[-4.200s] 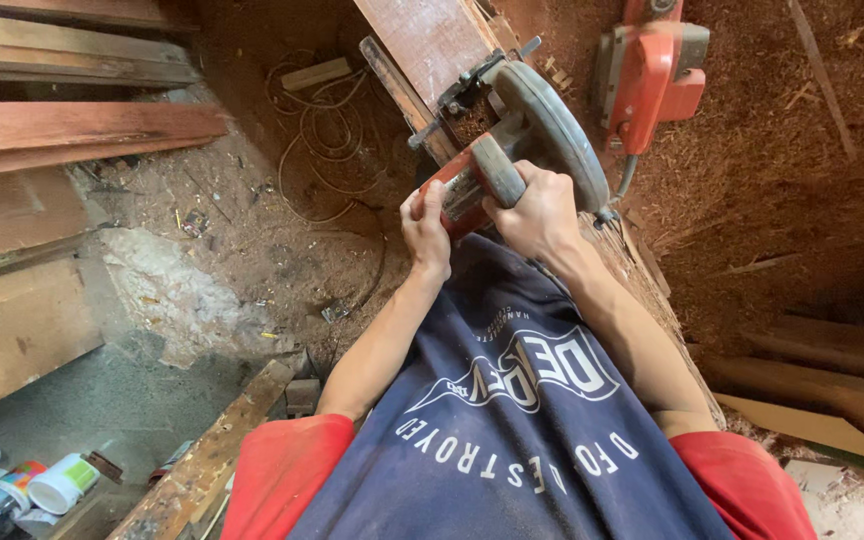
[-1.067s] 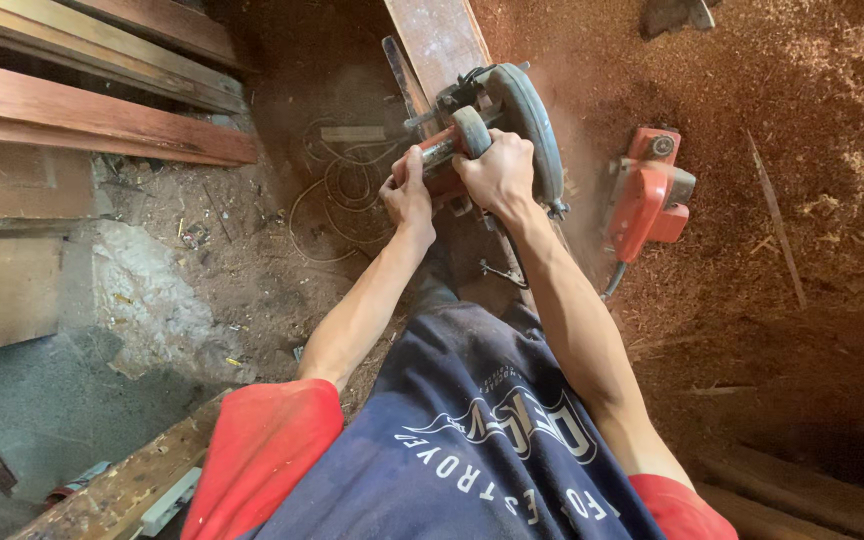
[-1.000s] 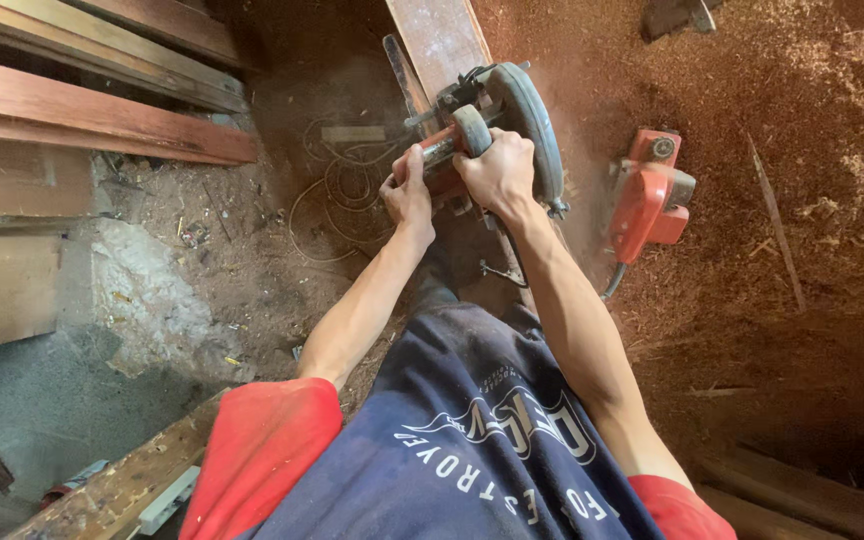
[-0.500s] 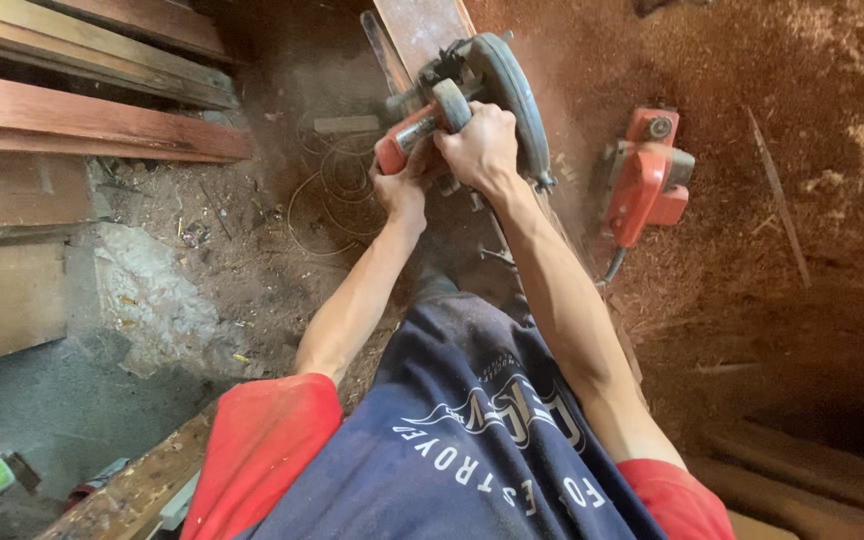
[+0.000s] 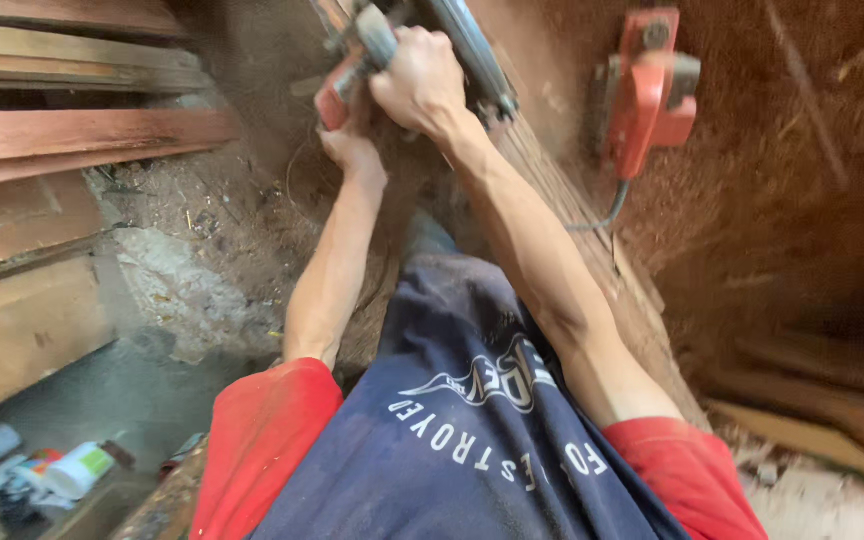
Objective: The person uses a handheld electric planer to smooth the surface of a long wooden plank. They guide the tool along the length of the wood, generating sawdust, and briefly lift the plank to reposition it before continuing the smoothing process.
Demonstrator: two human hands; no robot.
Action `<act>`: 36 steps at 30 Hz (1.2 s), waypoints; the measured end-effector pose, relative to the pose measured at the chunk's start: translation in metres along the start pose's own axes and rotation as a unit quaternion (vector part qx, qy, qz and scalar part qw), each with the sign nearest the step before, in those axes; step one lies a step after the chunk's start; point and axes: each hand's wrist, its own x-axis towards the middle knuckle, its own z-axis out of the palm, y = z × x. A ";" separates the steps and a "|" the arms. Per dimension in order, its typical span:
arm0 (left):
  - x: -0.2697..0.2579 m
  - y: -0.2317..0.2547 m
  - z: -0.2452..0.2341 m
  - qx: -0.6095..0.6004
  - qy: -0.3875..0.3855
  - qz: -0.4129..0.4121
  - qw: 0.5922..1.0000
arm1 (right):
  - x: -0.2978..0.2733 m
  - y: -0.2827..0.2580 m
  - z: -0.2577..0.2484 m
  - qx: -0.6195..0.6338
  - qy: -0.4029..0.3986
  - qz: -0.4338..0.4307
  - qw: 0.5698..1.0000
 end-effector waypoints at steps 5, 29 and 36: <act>0.000 0.023 0.008 -0.035 -0.080 -0.037 0.995 | 0.006 -0.007 0.004 0.028 -0.035 0.053 0.998; 0.017 0.046 0.027 0.120 -0.036 0.028 0.992 | 0.047 -0.013 0.014 0.007 -0.019 0.019 1.000; -0.052 -0.005 0.019 0.125 0.064 -0.044 0.989 | 0.058 -0.029 -0.004 0.004 -0.053 0.039 0.998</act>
